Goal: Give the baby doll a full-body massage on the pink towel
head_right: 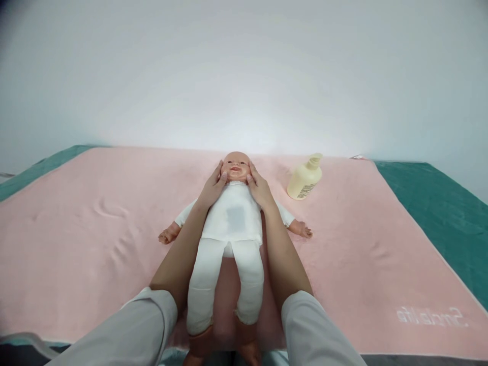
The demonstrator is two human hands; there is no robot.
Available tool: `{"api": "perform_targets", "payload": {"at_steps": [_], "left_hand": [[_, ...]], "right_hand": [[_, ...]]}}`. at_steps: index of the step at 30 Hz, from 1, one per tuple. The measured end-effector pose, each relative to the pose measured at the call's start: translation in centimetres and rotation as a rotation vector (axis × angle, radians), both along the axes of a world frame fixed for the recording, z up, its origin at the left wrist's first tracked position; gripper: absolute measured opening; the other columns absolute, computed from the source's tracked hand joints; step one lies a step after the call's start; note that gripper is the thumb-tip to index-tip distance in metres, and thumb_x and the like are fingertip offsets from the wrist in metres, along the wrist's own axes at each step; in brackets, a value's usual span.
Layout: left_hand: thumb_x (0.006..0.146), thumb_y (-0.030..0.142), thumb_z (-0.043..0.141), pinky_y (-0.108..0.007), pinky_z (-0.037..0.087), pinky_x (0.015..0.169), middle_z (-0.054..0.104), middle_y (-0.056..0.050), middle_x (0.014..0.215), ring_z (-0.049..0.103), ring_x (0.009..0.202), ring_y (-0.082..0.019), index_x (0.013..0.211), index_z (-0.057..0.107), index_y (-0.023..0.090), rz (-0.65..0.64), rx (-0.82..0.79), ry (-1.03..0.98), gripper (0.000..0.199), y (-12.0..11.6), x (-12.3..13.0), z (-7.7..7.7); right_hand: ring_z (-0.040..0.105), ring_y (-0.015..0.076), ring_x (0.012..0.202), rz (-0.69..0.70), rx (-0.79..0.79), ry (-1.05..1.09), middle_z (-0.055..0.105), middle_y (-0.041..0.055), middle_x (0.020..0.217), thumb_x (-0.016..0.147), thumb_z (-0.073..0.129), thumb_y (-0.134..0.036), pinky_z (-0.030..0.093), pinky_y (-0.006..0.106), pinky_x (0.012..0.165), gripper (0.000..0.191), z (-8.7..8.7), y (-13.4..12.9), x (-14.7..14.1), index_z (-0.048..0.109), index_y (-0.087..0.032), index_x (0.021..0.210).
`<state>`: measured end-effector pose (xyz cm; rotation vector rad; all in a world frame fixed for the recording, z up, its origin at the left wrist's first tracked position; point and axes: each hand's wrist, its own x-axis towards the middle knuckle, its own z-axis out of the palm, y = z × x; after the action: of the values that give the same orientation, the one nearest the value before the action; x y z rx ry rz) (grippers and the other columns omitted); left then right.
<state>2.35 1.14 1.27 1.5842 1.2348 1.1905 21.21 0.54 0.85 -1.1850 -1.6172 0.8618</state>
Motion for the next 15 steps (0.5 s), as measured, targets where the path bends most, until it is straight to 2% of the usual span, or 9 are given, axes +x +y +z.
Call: {"api": "perform_targets", "payload": {"at_steps": [5, 8, 11, 15], "left_hand": [[0.082, 0.056, 0.066, -0.041, 0.032, 0.12, 0.033, -0.009, 0.16, 0.036, 0.146, -0.028, 0.156, 0.025, 0.023, -0.021, -0.037, -0.097, 0.091, 0.1, 0.2, -0.5], [0.077, 0.053, 0.072, -0.043, 0.033, 0.119, 0.036, -0.011, 0.159, 0.037, 0.145, -0.029, 0.156, 0.024, 0.022, -0.019, -0.049, -0.099, 0.098, 0.3, 0.2, -0.8], [0.076, 0.051, 0.074, -0.043, 0.032, 0.119, 0.037, -0.012, 0.158, 0.037, 0.145, -0.03, 0.156, 0.025, 0.02, -0.002, -0.041, -0.075, 0.099, 0.3, 0.3, -0.8], [0.074, 0.048, 0.076, -0.043, 0.034, 0.118, 0.04, -0.011, 0.156, 0.04, 0.143, -0.031, 0.154, 0.03, 0.022, 0.009, -0.027, -0.08, 0.096, 0.3, 0.4, -0.6]], "right_hand": [[0.053, 0.0248, 0.134, -0.053, -0.041, 0.024, 0.046, 0.005, 0.153, 0.087, 0.053, -0.064, 0.041, 0.042, 0.115, 0.081, -0.1, -0.1, -0.5, 0.03, -0.025, 0.154], [0.06, 0.0263, 0.126, -0.105, -0.023, 0.033, 0.052, 0.0066, 0.148, 0.081, 0.064, -0.059, 0.047, 0.043, 0.109, 0.086, -0.4, -0.1, -1.0, 0.033, -0.025, 0.153], [0.063, 0.0271, 0.119, -0.169, -0.011, 0.01, 0.057, 0.0075, 0.143, 0.078, 0.069, -0.055, 0.049, 0.045, 0.105, 0.086, -0.7, -0.1, -1.4, 0.036, -0.025, 0.152], [0.069, 0.0248, 0.101, -0.2, -0.013, 0.0, 0.067, 0.0072, 0.13, 0.077, 0.07, -0.054, 0.053, 0.046, 0.099, 0.084, -0.7, -0.1, -1.6, 0.039, -0.025, 0.15]]}}
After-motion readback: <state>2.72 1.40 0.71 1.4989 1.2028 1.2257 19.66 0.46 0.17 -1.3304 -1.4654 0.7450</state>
